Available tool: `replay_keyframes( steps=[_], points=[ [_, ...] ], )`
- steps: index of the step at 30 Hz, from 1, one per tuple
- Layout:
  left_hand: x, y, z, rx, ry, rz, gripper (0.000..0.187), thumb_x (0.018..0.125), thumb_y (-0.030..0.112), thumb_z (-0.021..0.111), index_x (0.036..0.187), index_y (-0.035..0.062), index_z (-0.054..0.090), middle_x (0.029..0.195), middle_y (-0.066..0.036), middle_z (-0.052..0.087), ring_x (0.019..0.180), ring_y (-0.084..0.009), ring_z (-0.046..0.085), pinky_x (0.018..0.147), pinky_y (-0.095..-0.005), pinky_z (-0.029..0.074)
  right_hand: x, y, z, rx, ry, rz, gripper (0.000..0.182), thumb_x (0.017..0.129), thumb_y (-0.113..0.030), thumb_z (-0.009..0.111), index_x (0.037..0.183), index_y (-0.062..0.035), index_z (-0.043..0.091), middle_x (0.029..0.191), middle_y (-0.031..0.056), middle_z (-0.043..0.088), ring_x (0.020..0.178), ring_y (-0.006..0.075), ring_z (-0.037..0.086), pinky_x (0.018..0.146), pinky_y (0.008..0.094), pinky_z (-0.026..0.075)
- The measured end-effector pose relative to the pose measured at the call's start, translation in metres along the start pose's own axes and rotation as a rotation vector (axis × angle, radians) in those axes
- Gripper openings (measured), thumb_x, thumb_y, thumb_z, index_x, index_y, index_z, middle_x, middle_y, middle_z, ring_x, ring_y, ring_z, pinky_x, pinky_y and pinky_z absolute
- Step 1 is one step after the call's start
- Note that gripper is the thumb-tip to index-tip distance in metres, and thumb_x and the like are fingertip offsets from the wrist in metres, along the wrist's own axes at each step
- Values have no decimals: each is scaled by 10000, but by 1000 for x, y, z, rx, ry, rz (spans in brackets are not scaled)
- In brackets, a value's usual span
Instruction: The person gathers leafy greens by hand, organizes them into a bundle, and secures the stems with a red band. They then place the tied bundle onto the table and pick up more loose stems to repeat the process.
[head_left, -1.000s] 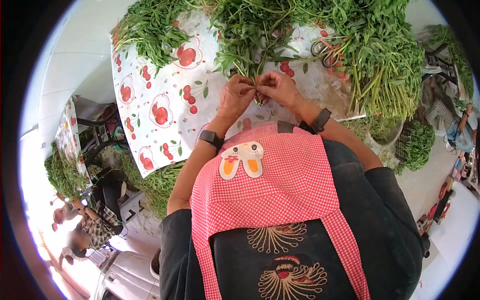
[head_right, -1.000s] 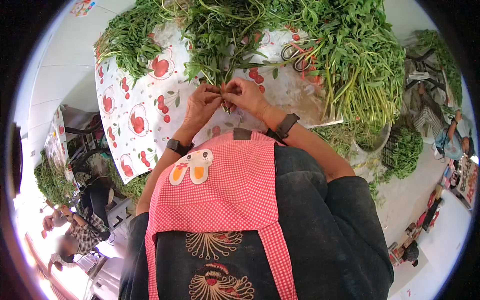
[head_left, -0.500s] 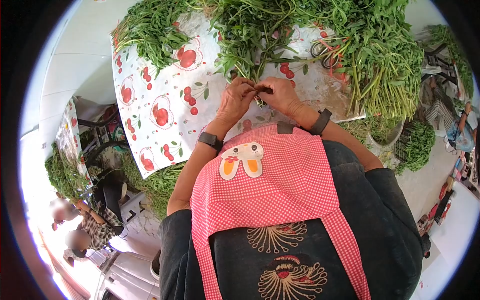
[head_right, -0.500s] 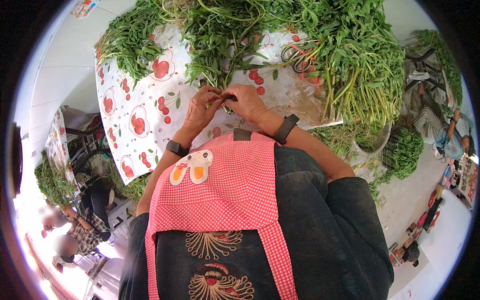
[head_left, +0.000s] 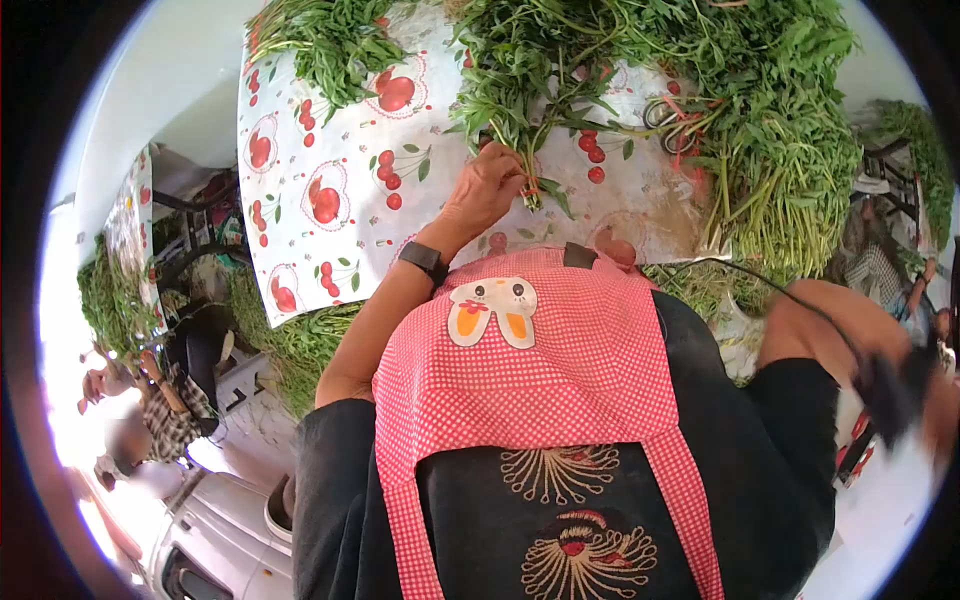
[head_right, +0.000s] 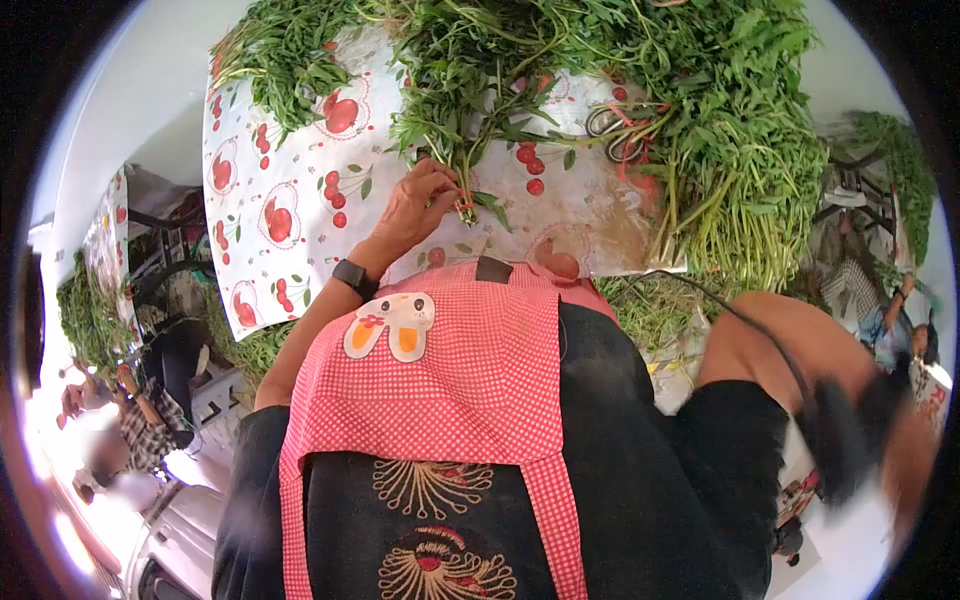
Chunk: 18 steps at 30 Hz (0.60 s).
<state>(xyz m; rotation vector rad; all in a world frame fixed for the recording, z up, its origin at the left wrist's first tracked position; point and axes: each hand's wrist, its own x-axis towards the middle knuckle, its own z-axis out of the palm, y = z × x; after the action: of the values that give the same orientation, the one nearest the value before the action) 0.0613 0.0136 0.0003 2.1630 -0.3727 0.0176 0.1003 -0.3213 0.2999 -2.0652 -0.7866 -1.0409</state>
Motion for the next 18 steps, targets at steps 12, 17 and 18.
replay_keyframes(
  steps=[12,17,18],
  points=[
    [-1,-2,1,4,-16,-50,79,769,54,623,757,-16,590,939,-121,556,807,-281,577,700,-355,483,9,9,-11,68,-31,-33,360,910,-104,446,1259,-24,483,1133,133,562,1022,223,545,887,321,431],
    [0,-4,2,0,-12,-43,74,783,47,618,762,-18,590,938,-103,559,796,-248,586,692,-336,487,15,7,-16,64,-17,-39,353,906,-104,454,1249,-27,492,1120,127,565,1009,216,547,878,316,433],
    [1,-5,2,22,-3,-32,74,784,46,618,763,-19,591,936,-104,558,794,-246,587,691,-336,487,22,6,-21,49,-9,-43,352,906,-104,456,1247,-28,493,1117,125,566,1006,214,548,876,315,434]
  ],
)
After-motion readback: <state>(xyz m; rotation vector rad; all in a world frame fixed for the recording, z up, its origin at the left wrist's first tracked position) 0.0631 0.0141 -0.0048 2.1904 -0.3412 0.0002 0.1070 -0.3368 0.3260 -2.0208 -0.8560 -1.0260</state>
